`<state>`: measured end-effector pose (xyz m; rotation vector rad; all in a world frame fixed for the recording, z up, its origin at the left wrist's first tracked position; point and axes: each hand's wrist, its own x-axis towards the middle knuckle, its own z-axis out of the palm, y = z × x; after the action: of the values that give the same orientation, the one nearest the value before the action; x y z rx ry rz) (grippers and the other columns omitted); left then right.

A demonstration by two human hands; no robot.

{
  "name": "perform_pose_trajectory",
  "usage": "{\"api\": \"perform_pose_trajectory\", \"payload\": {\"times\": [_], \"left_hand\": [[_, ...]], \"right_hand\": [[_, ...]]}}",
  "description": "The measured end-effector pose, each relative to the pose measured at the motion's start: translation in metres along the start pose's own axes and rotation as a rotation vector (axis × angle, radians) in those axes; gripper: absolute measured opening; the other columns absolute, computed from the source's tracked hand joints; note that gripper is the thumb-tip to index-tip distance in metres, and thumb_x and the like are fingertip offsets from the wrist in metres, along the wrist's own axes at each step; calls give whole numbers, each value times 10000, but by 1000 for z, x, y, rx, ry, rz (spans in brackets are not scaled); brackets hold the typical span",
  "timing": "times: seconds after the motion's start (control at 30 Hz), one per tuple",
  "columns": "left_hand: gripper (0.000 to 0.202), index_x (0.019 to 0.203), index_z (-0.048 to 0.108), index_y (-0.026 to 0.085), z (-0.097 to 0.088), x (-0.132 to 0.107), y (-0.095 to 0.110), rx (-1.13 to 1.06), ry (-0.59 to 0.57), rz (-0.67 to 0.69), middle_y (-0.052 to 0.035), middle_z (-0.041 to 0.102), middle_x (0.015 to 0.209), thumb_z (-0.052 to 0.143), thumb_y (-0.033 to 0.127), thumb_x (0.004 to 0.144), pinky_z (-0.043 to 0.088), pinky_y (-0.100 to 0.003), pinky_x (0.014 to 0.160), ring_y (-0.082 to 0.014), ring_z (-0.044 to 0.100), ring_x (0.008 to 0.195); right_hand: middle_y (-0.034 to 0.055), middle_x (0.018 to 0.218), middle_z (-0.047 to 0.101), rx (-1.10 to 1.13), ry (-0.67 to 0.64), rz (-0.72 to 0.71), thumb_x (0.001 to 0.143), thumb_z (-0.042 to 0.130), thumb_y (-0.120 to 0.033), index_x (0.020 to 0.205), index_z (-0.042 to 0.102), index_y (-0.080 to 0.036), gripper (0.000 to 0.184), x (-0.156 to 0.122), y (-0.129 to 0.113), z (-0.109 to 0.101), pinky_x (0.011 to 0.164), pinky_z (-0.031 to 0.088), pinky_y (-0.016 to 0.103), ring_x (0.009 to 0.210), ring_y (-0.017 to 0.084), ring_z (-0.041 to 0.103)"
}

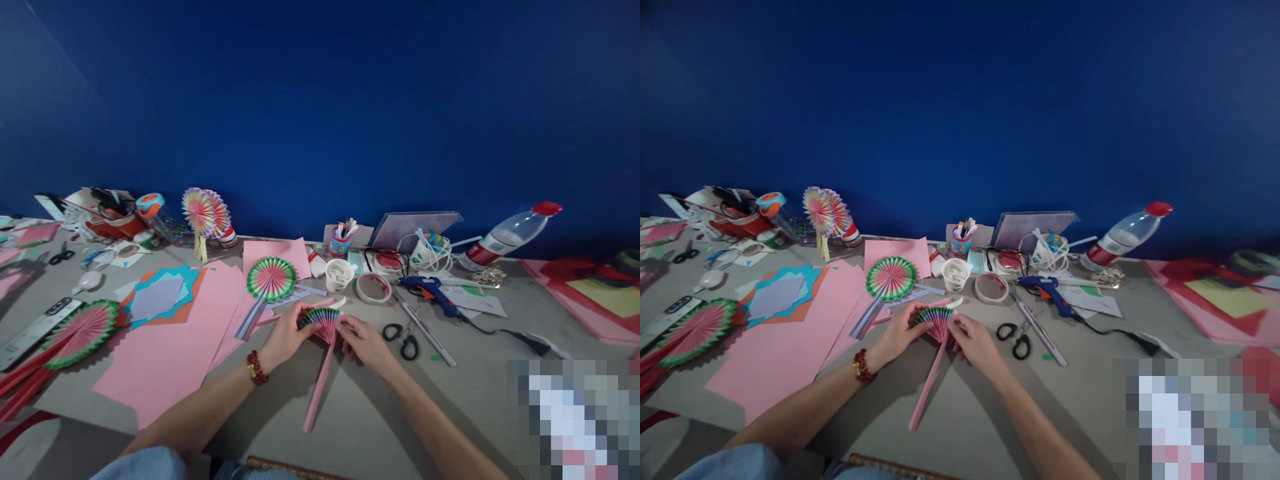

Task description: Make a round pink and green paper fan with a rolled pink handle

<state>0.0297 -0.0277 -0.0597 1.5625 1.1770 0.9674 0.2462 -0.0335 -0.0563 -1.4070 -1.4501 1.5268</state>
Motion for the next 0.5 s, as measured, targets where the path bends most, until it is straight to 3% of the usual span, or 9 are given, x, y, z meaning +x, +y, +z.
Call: {"api": "perform_pose_trajectory", "payload": {"times": [0.17,0.33,0.43,0.5], "left_hand": [[342,1133,636,216,-3,-5,3,317,6,130,-105,680,1044,683,427,868,461,-383,826,-284,630,933],[280,1092,653,238,-7,-7,8,305,36,188,-92,663,1036,694,384,856,435,-374,834,-288,605,961],[144,917,663,225,-20,-3,15,358,11,200,-71,660,913,658,365,881,400,-332,759,-253,597,871],[246,752,612,210,-37,-1,17,505,-3,182,-41,618,769,589,382,926,352,-300,671,-202,552,727]], "right_hand": [[-14,612,638,-8,29,7,811,601,-551,1192,603,-192,524,5,9,-5,338,419,215,467,150,545],[-12,643,649,-26,59,20,800,605,-527,1333,489,-189,641,6,12,-7,332,392,222,458,150,515],[-35,632,590,-67,78,-29,823,558,-499,1296,512,-209,556,3,12,-10,358,372,228,446,140,481],[-50,611,525,-111,86,-96,857,522,-470,1213,564,-219,437,0,11,-12,403,366,239,440,129,446]]}}
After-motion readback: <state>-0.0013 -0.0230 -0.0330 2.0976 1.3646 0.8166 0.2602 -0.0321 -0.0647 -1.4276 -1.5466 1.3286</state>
